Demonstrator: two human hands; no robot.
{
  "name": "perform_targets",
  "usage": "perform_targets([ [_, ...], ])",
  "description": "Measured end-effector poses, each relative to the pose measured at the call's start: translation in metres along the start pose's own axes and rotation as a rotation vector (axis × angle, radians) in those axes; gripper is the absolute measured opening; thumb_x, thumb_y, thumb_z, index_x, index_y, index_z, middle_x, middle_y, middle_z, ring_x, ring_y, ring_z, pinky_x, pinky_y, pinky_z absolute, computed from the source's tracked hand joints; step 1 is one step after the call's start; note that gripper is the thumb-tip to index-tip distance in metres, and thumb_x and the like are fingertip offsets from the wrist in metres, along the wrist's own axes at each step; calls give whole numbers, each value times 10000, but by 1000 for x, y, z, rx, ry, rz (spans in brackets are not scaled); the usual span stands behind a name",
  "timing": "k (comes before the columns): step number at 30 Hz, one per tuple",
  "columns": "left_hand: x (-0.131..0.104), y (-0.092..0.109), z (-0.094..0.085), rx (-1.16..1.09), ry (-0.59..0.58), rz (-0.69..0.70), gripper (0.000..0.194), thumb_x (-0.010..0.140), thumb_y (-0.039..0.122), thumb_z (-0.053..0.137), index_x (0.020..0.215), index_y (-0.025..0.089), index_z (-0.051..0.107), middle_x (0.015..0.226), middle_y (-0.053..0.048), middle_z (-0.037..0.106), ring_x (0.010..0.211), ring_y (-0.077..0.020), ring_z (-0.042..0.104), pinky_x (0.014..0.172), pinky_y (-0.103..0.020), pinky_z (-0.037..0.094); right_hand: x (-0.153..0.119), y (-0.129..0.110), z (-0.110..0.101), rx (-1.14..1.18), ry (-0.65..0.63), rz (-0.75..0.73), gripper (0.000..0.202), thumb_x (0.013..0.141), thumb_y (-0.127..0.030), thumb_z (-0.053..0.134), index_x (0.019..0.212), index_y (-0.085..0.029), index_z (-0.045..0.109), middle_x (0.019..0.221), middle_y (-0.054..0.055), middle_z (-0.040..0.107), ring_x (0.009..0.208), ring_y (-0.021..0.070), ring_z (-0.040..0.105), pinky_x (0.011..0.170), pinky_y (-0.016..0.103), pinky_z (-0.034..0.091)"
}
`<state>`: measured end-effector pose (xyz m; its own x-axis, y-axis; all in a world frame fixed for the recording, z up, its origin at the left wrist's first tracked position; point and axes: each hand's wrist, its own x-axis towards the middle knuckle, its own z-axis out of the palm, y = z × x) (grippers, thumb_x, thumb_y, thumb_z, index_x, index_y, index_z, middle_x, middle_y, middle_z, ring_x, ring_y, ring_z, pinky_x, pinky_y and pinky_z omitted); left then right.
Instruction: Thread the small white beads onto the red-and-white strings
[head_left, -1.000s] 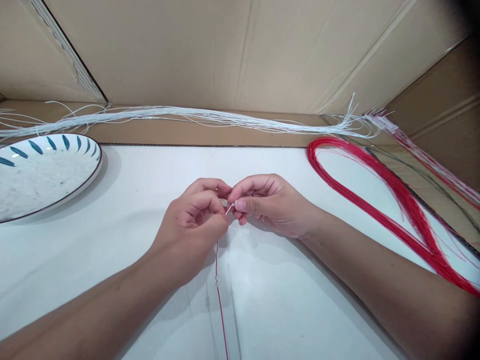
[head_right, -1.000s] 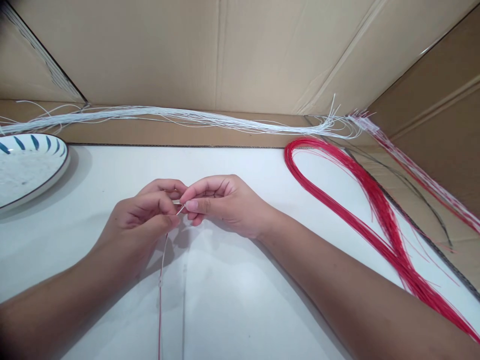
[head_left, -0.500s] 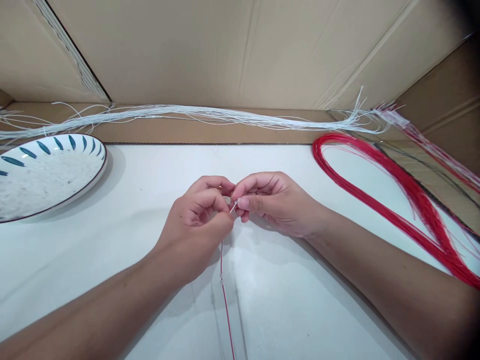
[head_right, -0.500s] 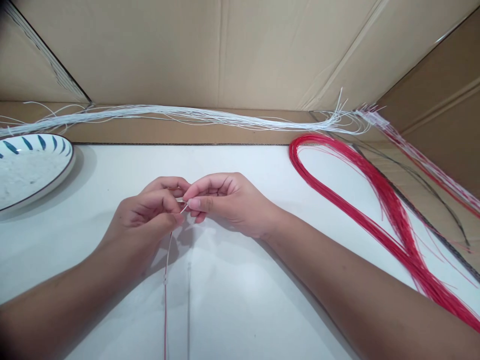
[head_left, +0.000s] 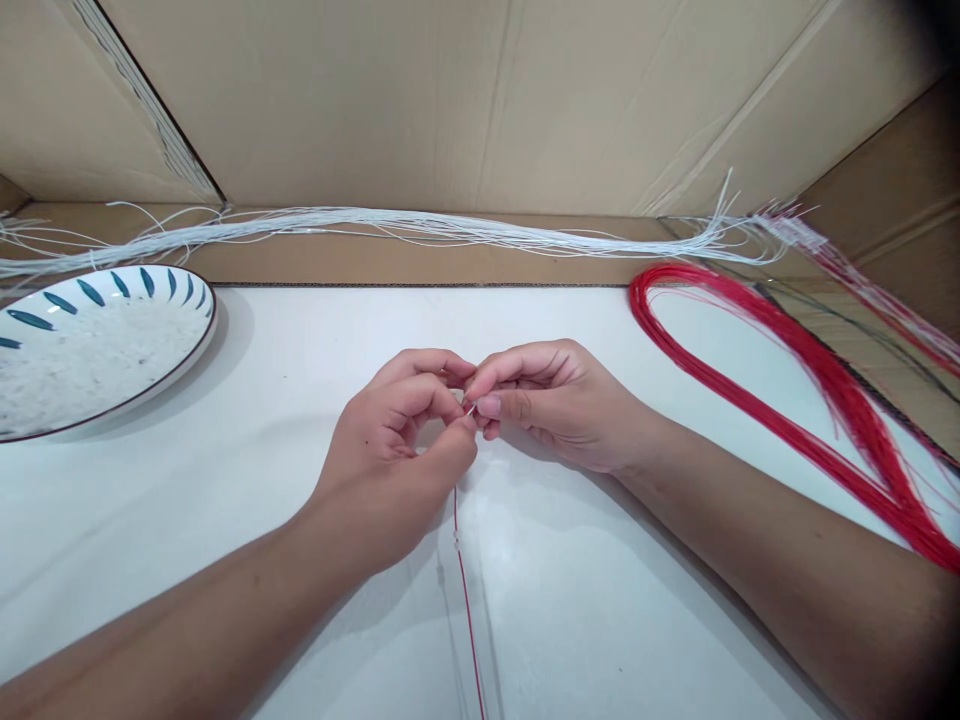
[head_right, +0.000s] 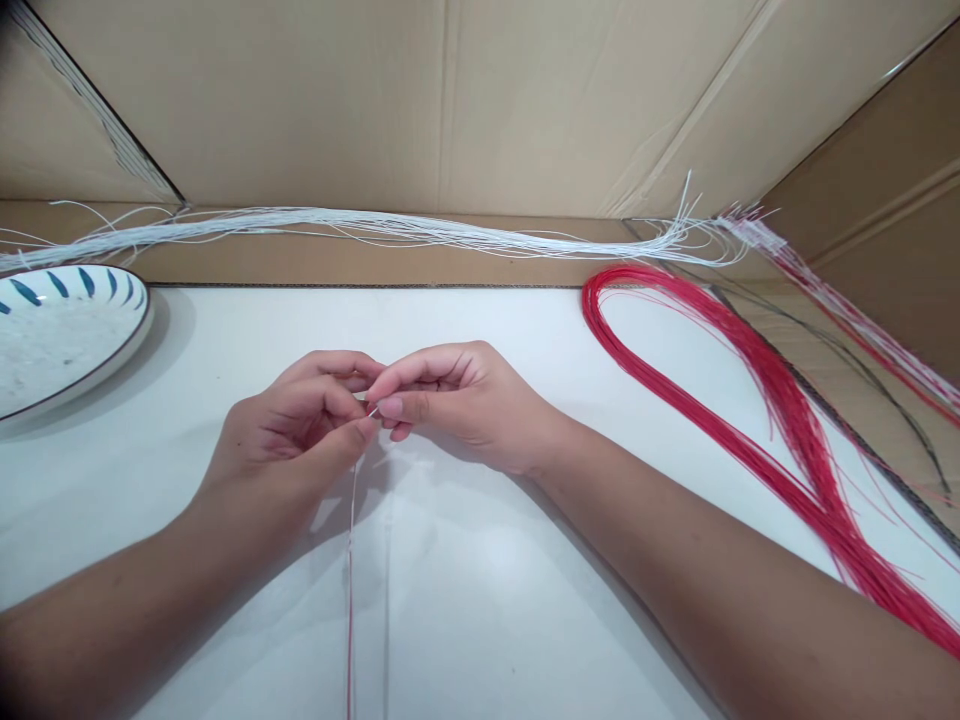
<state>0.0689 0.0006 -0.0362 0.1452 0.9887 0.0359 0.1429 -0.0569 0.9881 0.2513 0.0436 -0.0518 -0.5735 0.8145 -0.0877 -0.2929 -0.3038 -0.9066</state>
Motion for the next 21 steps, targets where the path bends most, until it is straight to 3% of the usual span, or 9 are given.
perform_targets([
  [10, 0, -3, 0, 28, 2, -11, 206, 828, 195, 673, 623, 199, 695, 1118, -30, 648, 872, -131, 663, 591, -183, 524, 0, -1, 2, -7, 2, -7, 40, 815, -129, 820, 836, -154, 797, 742, 19, 733, 683, 88, 658, 669, 216, 560],
  [13, 0, -3, 0, 33, 1, -19, 204, 829, 205, 674, 626, 201, 696, 1123, -31, 643, 944, -154, 661, 628, -197, 532, 0, -1, 2, 14, 12, -10, 92, 808, -121, 827, 874, -156, 774, 755, 14, 742, 680, 92, 677, 666, 217, 572],
  [21, 2, -1, 1, 44, -2, -29, 216, 826, 197, 675, 611, 197, 670, 1127, -12, 637, 910, -122, 658, 730, -214, 552, -1, -3, 2, -4, 32, -8, 126, 798, -147, 846, 856, -148, 735, 731, -4, 725, 646, 86, 690, 642, 193, 581],
])
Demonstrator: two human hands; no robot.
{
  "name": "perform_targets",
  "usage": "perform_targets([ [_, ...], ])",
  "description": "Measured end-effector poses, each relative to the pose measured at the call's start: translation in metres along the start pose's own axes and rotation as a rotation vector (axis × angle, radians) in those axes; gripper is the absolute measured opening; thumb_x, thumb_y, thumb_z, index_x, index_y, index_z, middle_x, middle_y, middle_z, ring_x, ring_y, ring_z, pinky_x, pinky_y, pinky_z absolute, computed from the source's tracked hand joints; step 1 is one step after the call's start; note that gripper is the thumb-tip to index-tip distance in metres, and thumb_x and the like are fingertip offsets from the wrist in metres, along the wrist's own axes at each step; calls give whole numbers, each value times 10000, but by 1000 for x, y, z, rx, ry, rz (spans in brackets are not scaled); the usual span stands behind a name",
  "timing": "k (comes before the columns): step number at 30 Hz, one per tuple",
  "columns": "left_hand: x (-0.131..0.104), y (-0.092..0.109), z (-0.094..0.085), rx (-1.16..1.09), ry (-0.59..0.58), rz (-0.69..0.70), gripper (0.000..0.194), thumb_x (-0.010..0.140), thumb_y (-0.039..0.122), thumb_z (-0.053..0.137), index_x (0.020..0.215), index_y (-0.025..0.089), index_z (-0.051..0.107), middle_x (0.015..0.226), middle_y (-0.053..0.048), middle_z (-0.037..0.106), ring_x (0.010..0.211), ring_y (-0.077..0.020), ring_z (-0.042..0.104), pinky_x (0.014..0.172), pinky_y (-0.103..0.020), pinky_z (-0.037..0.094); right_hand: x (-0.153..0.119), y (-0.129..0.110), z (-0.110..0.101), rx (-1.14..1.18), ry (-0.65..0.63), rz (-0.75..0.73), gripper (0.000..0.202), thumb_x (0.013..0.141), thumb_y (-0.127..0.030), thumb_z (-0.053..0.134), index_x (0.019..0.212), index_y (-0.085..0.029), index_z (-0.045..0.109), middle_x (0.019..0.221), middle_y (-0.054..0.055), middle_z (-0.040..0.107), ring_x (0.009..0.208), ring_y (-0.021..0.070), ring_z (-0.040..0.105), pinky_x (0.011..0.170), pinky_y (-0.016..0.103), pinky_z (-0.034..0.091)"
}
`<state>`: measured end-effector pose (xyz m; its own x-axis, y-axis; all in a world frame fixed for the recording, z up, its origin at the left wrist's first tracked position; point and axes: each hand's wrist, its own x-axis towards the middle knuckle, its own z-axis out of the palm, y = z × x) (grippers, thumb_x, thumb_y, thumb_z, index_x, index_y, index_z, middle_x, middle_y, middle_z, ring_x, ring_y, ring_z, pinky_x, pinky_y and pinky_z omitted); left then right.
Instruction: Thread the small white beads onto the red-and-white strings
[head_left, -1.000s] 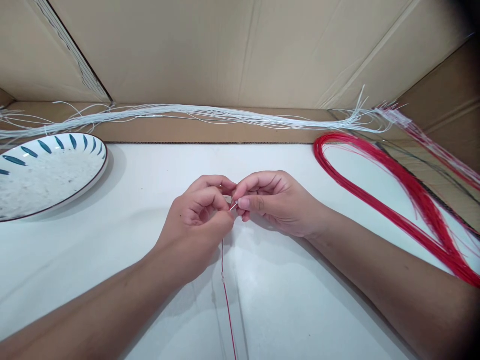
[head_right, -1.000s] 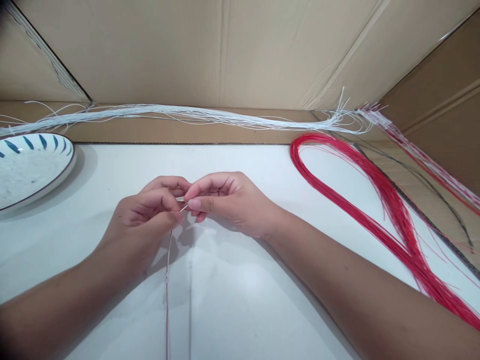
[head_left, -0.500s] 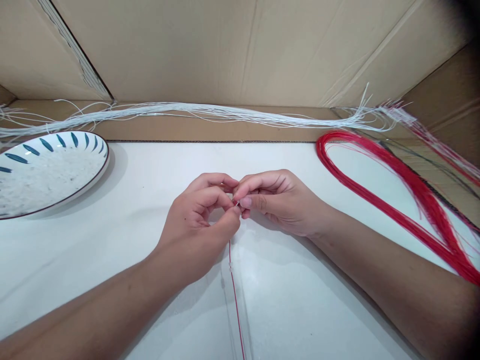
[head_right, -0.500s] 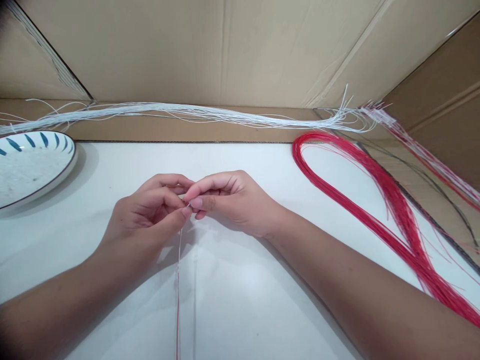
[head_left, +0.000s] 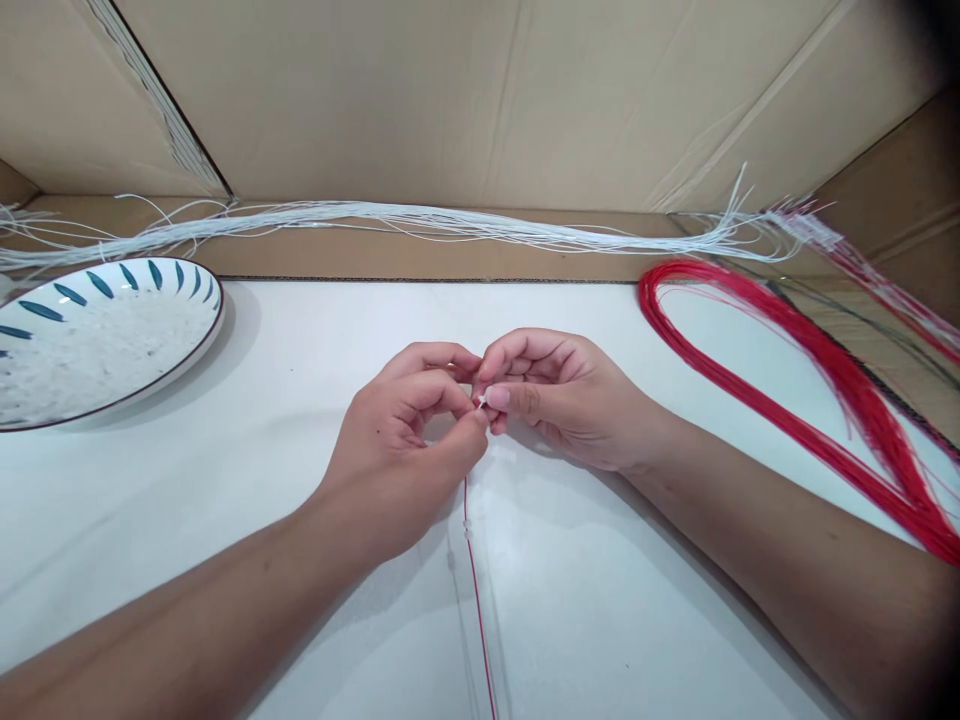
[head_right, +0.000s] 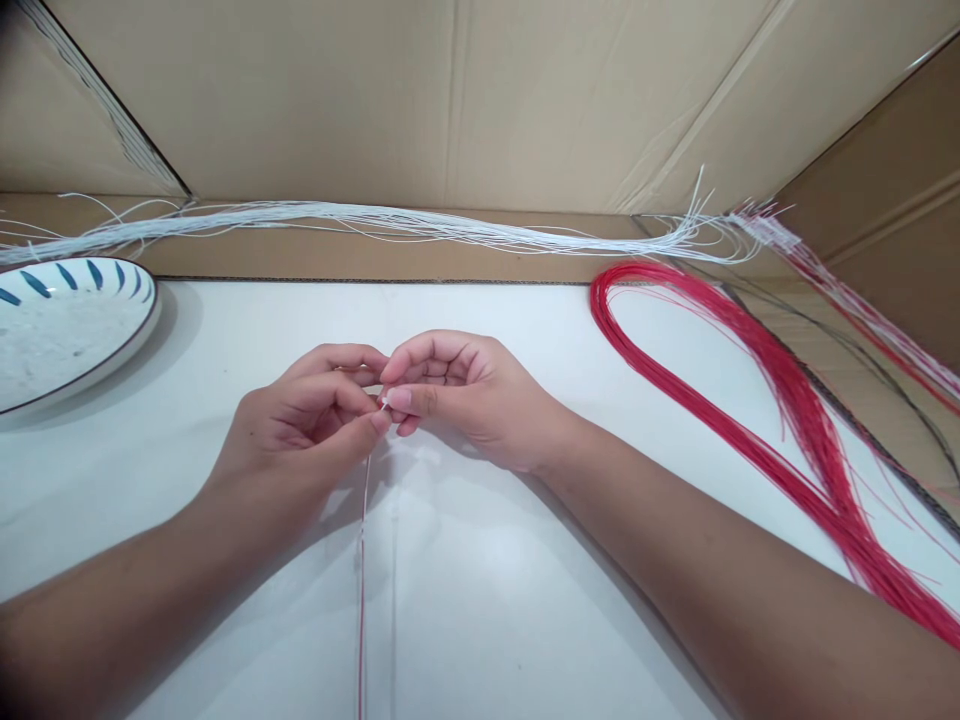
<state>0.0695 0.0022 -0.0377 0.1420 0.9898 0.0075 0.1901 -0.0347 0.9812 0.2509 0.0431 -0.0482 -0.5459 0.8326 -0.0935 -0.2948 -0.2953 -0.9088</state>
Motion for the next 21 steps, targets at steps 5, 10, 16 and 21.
perform_targets([
  [5, -1, 0, 0, -9, 2, -9, 208, 830, 196, 673, 622, 204, 683, 1152, -9, 633, 949, -130, 664, 715, -205, 553, 0, 0, 1, -9, 22, 13, 165, 783, -185, 866, 847, -150, 719, 735, -3, 723, 645, 91, 689, 641, 200, 585],
  [10, 0, 0, 0, -15, 4, -18, 215, 814, 189, 682, 599, 204, 674, 1141, -7, 635, 979, -138, 661, 702, -193, 547, 0, 0, 1, -13, 9, -5, 164, 790, -177, 861, 854, -149, 713, 738, -5, 719, 645, 88, 689, 642, 197, 587],
  [16, 0, -3, -1, 41, -18, -18, 191, 839, 235, 699, 655, 232, 749, 1200, -22, 637, 1001, -168, 674, 678, -221, 554, -1, -2, 0, -134, 22, -74, 200, 758, -115, 864, 879, -168, 713, 768, -6, 718, 676, 101, 683, 663, 218, 593],
  [21, 1, -2, 0, 47, 4, 0, 146, 851, 301, 732, 724, 268, 796, 1156, -34, 663, 1110, -205, 648, 942, -327, 561, 1, -3, 0, -63, 48, -62, 218, 772, -138, 844, 923, -169, 690, 760, -12, 706, 658, 100, 664, 637, 226, 589],
])
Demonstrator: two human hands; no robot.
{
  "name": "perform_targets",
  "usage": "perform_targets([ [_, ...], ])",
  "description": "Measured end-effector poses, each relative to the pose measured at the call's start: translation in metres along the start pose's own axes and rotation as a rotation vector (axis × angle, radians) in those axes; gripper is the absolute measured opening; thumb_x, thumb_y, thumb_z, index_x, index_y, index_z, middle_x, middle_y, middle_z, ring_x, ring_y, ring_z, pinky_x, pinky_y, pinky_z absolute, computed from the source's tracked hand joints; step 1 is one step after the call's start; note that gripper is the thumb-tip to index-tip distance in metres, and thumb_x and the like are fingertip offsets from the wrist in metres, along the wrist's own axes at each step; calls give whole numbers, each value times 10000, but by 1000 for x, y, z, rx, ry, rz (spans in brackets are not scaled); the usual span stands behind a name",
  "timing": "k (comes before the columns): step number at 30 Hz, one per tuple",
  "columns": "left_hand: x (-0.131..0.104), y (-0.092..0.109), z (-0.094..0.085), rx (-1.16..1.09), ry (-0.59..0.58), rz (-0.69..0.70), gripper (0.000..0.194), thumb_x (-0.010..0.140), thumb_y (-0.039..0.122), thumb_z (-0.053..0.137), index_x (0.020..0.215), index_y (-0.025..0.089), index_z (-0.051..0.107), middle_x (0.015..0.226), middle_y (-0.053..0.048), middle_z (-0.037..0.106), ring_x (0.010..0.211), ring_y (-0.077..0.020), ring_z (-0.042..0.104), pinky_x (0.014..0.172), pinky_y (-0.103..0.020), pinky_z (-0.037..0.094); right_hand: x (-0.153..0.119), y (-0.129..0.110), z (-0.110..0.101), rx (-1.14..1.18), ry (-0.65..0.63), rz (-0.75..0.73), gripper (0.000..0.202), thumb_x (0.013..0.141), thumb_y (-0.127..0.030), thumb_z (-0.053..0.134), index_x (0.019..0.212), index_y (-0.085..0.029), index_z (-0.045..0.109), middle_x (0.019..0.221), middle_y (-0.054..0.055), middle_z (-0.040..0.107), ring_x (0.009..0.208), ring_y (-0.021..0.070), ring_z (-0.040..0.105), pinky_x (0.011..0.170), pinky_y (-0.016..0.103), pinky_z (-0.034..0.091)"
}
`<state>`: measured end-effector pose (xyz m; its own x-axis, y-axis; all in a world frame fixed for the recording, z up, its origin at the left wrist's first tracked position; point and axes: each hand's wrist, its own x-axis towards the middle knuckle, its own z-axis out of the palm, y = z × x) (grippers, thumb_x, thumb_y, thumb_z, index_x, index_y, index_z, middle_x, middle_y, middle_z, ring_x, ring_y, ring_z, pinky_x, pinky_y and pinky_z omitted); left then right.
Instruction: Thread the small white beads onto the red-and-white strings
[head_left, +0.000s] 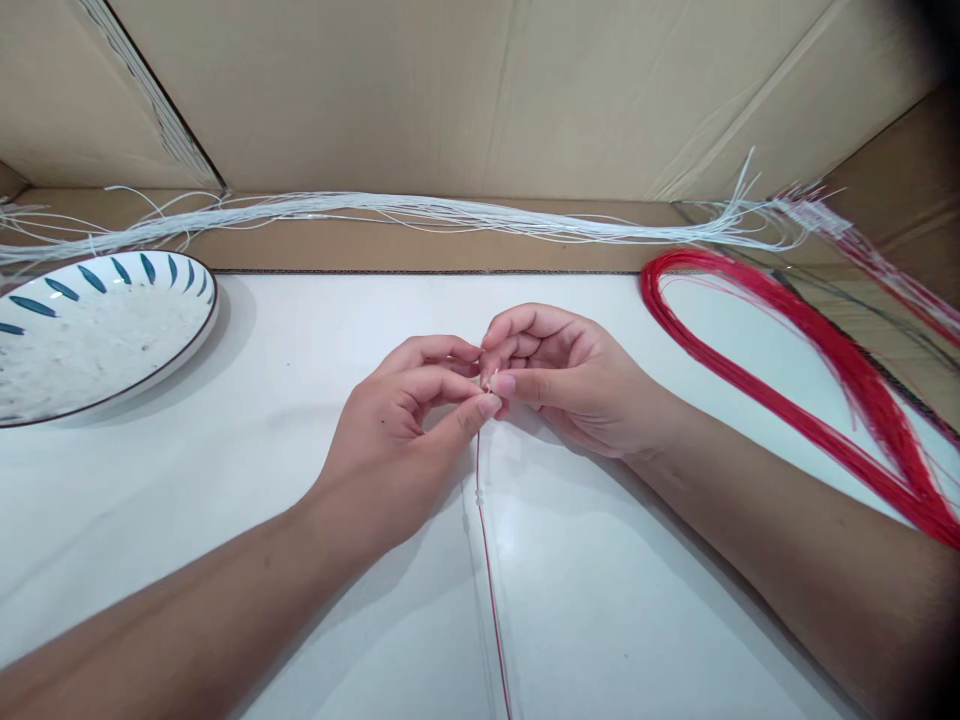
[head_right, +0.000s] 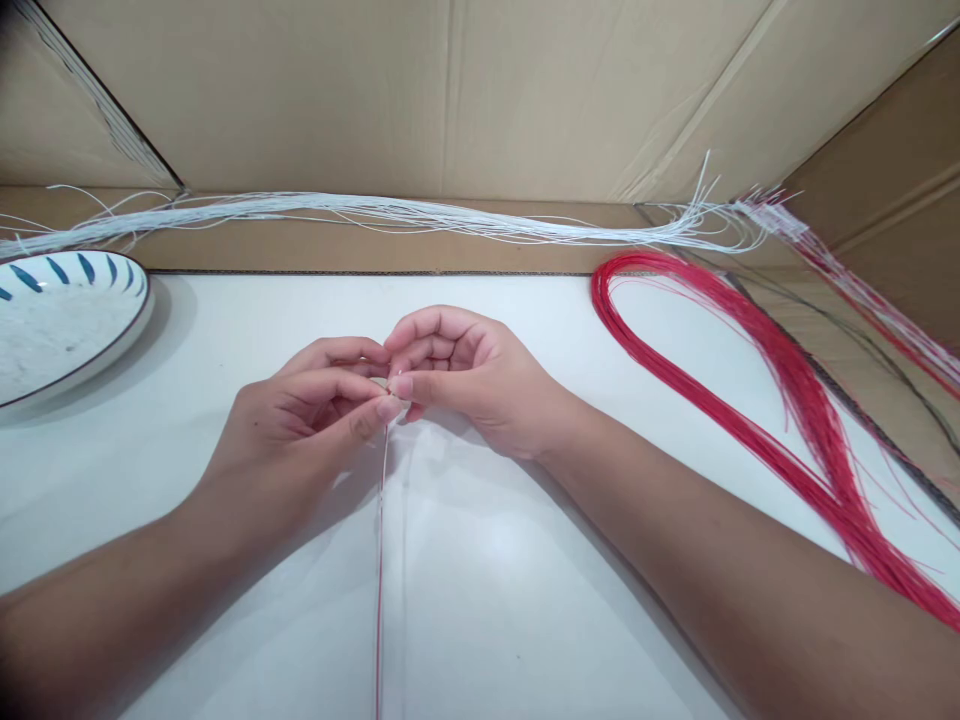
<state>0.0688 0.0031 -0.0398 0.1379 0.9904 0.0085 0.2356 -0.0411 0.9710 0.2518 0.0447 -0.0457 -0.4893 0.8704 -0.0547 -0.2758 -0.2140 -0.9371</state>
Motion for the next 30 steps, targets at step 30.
perform_targets([
  [30, 2, -1, 2, -188, -29, -57, 141, 871, 341, 751, 776, 239, 727, 1070, 18, 648, 844, -84, 641, 708, -179, 555, -2, 5, -1, -313, -169, -164, 303, 960, -411, 687, 855, -154, 564, 688, -34, 513, 591, 73, 443, 526, 217, 372],
])
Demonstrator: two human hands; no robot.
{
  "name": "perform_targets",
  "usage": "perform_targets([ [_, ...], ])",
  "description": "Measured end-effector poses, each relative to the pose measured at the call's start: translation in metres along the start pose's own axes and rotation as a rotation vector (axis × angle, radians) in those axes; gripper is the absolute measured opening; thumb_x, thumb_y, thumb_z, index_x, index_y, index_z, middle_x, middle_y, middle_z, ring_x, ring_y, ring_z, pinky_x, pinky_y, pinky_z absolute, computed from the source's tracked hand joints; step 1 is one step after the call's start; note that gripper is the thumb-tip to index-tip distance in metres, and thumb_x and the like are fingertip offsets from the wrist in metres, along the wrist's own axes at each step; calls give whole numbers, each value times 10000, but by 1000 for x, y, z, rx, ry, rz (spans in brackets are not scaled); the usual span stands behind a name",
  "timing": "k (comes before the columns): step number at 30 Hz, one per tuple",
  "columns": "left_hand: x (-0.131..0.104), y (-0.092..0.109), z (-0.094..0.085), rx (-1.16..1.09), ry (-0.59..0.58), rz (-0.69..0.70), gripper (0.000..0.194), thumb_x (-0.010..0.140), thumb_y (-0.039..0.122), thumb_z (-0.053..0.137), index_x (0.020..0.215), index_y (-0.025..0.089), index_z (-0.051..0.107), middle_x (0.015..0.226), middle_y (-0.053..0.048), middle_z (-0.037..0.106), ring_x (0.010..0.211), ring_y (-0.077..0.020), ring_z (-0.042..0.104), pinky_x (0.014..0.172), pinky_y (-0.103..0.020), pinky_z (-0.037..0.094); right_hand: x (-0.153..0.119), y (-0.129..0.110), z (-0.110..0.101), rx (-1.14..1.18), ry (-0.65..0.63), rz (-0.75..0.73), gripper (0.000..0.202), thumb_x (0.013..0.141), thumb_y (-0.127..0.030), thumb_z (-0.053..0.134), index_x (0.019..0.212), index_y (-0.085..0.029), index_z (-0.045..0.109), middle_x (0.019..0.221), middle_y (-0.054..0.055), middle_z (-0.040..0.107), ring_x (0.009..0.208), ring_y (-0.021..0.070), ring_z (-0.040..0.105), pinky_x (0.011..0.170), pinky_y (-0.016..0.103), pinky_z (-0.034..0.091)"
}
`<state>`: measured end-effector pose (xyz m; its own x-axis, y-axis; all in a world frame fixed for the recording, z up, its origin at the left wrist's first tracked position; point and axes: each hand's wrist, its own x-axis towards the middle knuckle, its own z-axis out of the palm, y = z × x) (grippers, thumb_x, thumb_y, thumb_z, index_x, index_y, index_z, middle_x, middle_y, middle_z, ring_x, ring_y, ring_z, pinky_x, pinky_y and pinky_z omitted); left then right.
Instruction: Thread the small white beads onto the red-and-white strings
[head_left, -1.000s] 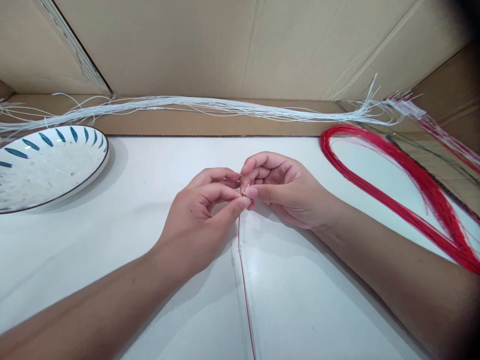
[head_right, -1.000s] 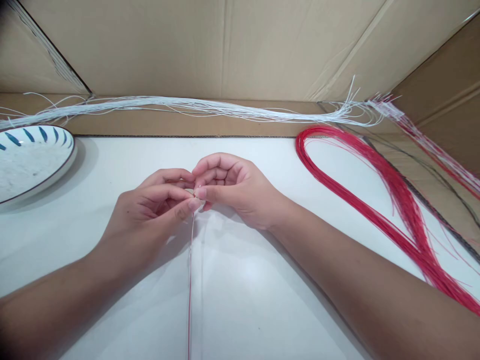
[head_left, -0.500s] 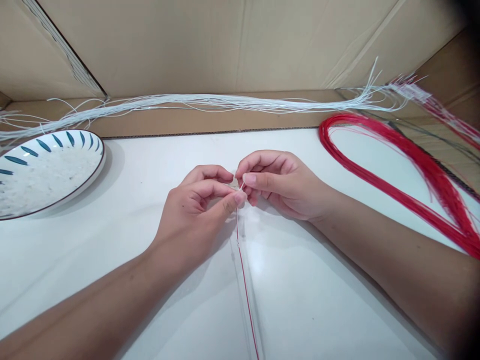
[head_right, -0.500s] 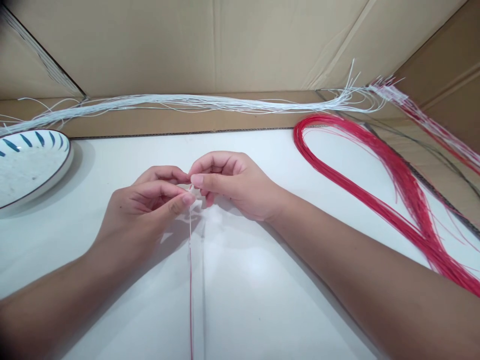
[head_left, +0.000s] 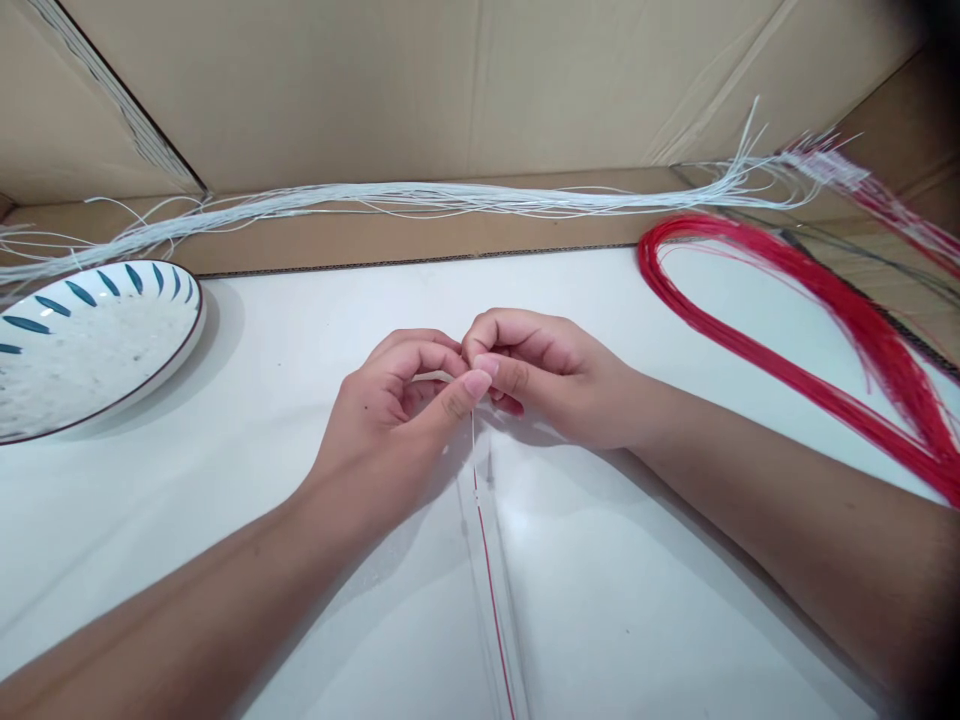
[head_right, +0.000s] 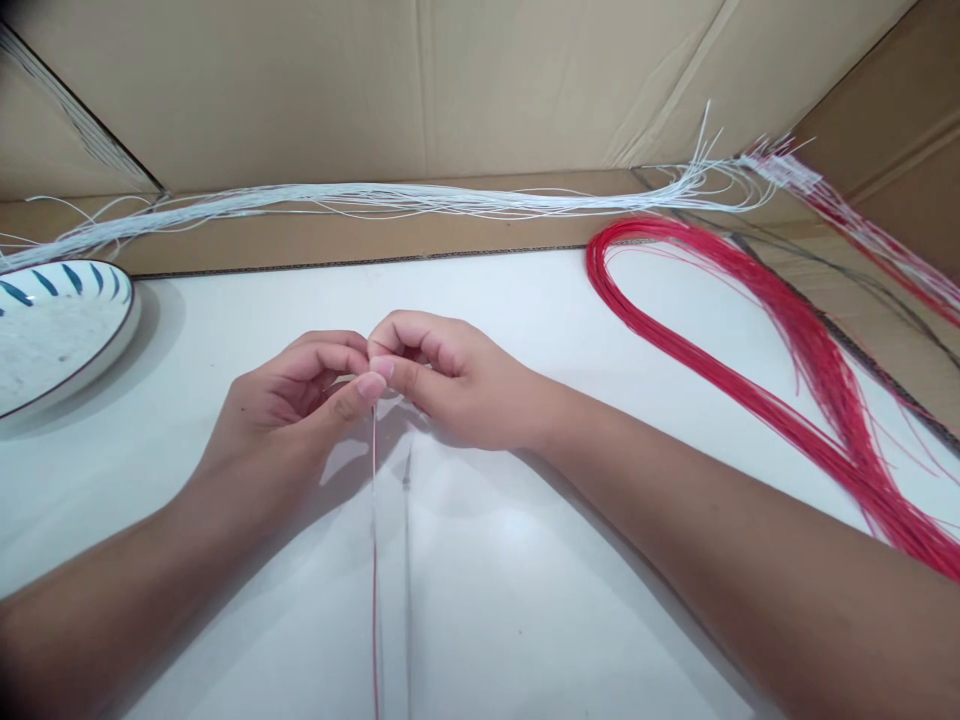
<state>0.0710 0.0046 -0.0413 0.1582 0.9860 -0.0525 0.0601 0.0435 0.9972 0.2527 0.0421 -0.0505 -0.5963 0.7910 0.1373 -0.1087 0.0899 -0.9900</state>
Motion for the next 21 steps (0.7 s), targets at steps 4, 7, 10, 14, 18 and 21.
perform_targets([
  [4, 0, -9, -1, -11, -81, 53, 142, 902, 162, 656, 950, 274, 728, 1200, 18, 618, 985, -117, 666, 821, -227, 570, 1, 2, 0, 33, 33, 17, 299, 990, -414, 647, 859, -166, 541, 683, -40, 494, 566, 70, 402, 507, 221, 334],
  [7, 0, -12, -3, -17, -136, 85, 354, 818, 23, 605, 997, 296, 743, 1291, 22, 581, 1152, -165, 629, 937, -281, 550, 2, 3, -1, 38, 90, 14, 305, 975, -423, 666, 849, -175, 543, 681, -39, 499, 559, 74, 393, 500, 232, 314],
  [10, -1, -8, -3, -59, -125, 20, 311, 790, 38, 638, 932, 285, 763, 1295, 24, 575, 1122, -166, 633, 887, -265, 559, 3, 2, 1, 14, 111, -7, 303, 963, -423, 682, 842, -172, 563, 688, -32, 513, 585, 82, 416, 522, 238, 329],
  [14, -2, -3, -2, -59, -36, -10, 84, 865, 249, 735, 784, 249, 754, 1209, 17, 596, 911, -103, 643, 695, -201, 547, 3, -3, 2, -56, 107, -20, 291, 951, -417, 687, 845, -162, 595, 714, -19, 546, 627, 94, 466, 567, 246, 368],
  [18, -1, -5, -1, -130, 72, 34, 148, 853, 172, 746, 726, 249, 736, 1099, 26, 625, 935, -104, 624, 698, -187, 511, 5, -3, -9, -296, 230, -4, 161, 965, -303, 614, 901, -158, 641, 812, 15, 622, 687, 115, 523, 618, 262, 404],
  [21, -1, -6, -1, -179, 138, 28, 196, 836, 111, 728, 690, 242, 727, 1038, 24, 625, 983, -117, 610, 703, -190, 487, 7, 1, -20, -639, 234, 55, 62, 865, -156, 636, 884, -148, 694, 886, 39, 651, 712, 131, 551, 653, 278, 432],
])
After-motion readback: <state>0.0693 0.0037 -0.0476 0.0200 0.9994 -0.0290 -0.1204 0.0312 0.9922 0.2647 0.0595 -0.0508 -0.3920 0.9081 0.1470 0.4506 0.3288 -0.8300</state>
